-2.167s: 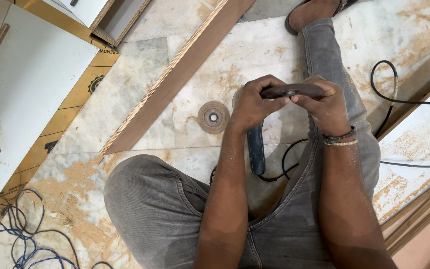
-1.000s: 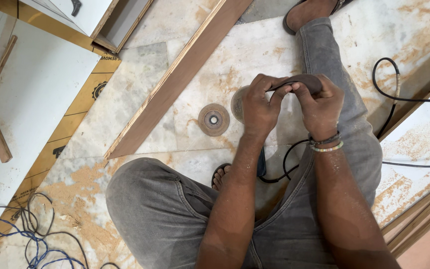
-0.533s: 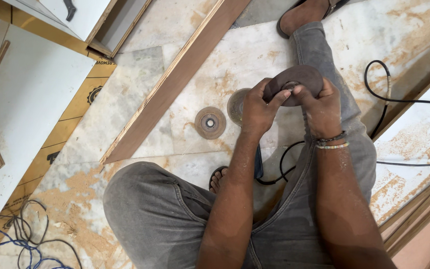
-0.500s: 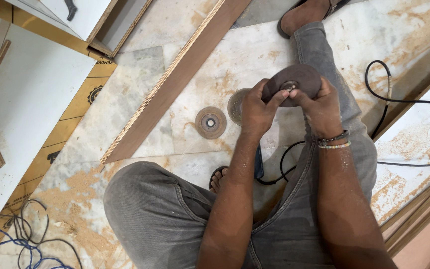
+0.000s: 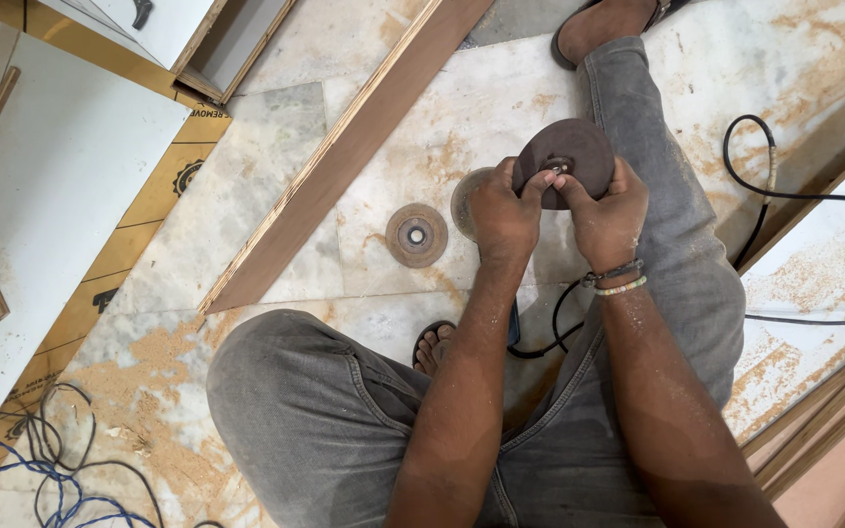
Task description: The person uses an angle grinder with a sanding disc to smooth a long wooden plank. They briefly stop to replace the sanding disc with a new one before continuing to sand the wood.
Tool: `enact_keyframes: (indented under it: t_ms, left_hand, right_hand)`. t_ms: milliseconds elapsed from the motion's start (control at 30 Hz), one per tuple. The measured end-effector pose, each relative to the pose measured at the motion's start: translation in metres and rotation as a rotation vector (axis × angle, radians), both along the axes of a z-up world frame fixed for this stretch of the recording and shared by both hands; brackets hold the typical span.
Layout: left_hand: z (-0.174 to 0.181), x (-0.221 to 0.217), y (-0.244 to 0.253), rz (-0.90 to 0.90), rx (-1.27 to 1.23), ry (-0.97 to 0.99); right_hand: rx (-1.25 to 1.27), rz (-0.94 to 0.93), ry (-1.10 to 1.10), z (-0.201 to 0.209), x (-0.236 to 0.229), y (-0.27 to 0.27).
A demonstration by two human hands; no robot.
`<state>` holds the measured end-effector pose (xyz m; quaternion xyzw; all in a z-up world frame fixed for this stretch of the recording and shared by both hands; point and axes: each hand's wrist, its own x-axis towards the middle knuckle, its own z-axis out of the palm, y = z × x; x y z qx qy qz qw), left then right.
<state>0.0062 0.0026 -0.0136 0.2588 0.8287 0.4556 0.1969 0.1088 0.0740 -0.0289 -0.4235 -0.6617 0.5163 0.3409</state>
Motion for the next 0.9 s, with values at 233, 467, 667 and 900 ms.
enact_keyframes:
  t_ms: [233,467,667,900]
  left_hand:
    - [0.006,-0.022,-0.007,-0.288,0.097,0.123]
    - [0.016,-0.022,-0.006,-0.257,0.026,-0.138]
    - [0.024,-0.017,-0.003,-0.211,-0.019,-0.021]
    - [0.003,-0.011,-0.001,-0.094,-0.082,-0.039]
  right_hand:
    - [-0.199,0.275,0.152,-0.002,0.023,0.029]
    - [-0.254,0.338,0.208,0.006,0.024,0.03]
    - [-0.068,0.267,0.145,0.013,0.015,0.021]
    - [-0.126,0.122,0.1,-0.007,0.006,0.01]
